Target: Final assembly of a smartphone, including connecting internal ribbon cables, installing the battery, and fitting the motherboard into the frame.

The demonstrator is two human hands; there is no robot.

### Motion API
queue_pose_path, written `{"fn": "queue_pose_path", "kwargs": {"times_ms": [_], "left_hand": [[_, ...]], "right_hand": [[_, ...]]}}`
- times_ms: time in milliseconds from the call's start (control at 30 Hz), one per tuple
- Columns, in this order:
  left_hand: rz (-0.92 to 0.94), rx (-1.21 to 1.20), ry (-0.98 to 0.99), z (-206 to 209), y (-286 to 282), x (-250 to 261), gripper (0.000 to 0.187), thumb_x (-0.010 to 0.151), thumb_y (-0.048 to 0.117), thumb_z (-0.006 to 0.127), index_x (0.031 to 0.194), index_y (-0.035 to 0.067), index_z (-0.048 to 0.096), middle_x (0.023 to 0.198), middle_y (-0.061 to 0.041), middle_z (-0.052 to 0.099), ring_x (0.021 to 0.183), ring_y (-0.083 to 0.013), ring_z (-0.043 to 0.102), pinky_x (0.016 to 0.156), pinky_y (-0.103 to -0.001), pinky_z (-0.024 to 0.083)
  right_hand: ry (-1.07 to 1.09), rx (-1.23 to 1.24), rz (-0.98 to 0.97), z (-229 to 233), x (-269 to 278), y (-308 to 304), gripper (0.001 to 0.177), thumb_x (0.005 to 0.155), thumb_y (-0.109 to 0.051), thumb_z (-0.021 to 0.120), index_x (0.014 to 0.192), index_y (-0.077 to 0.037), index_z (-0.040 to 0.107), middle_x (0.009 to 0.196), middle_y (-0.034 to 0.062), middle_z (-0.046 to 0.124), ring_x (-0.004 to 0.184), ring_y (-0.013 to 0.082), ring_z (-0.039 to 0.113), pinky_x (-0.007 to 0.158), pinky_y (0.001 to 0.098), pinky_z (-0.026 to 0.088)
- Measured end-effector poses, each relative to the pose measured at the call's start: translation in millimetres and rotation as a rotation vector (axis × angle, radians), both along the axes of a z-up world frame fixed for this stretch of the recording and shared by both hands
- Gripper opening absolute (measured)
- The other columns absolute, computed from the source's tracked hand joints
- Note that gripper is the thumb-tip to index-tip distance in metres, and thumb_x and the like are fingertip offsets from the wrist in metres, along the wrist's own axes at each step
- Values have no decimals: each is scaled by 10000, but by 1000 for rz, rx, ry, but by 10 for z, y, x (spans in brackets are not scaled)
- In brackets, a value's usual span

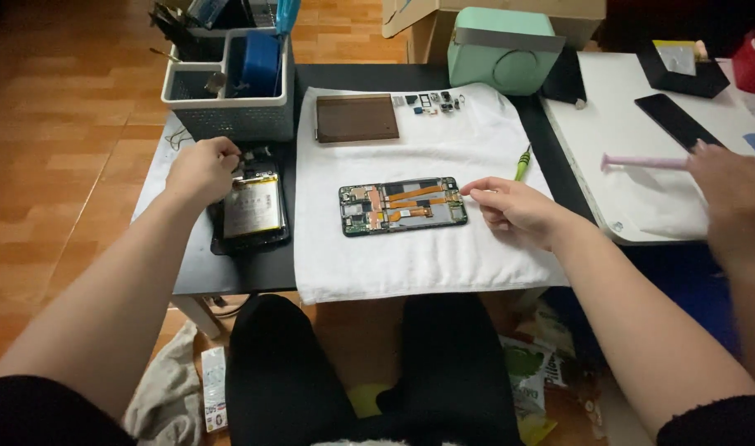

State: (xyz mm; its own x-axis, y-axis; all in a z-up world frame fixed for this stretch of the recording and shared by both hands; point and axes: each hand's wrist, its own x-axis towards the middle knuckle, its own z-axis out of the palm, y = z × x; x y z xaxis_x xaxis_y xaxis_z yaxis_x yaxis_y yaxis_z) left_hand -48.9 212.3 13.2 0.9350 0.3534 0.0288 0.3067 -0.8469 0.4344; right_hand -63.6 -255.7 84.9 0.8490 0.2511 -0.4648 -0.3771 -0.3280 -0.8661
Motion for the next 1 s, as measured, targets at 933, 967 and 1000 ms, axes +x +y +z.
{"fn": "queue_pose_path", "kwargs": {"times_ms": [933,967,1000], "left_hand": [[-37,259,-258,-157,-770,-215,425,945,254,738,1334,100,666,1359,-175,565,1287,-382,563,1009,-537,477],[-136,251,-350,-213,-863,-150,415,913,258,733,1294,105,675,1325,-172,579,1233,-393,593,975,-534,487],[-235,242,-442,-269,-960,-84,405,882,262,728,1255,110,683,1292,-169,593,1179,-403,622,940,-530,497]], "right_hand": [[-22,62,-69,-69,-16,62,305,1013,-116,595,1314,-69,603,626,-51,348,567,64,339,547,216,329],[-40,34,-58,-27,-44,72,317,997,-102,605,1313,-70,616,607,-48,351,562,72,340,553,223,326],[-59,6,-47,16,-72,80,330,982,-89,615,1311,-72,628,588,-45,354,558,80,341,558,230,322]]}}
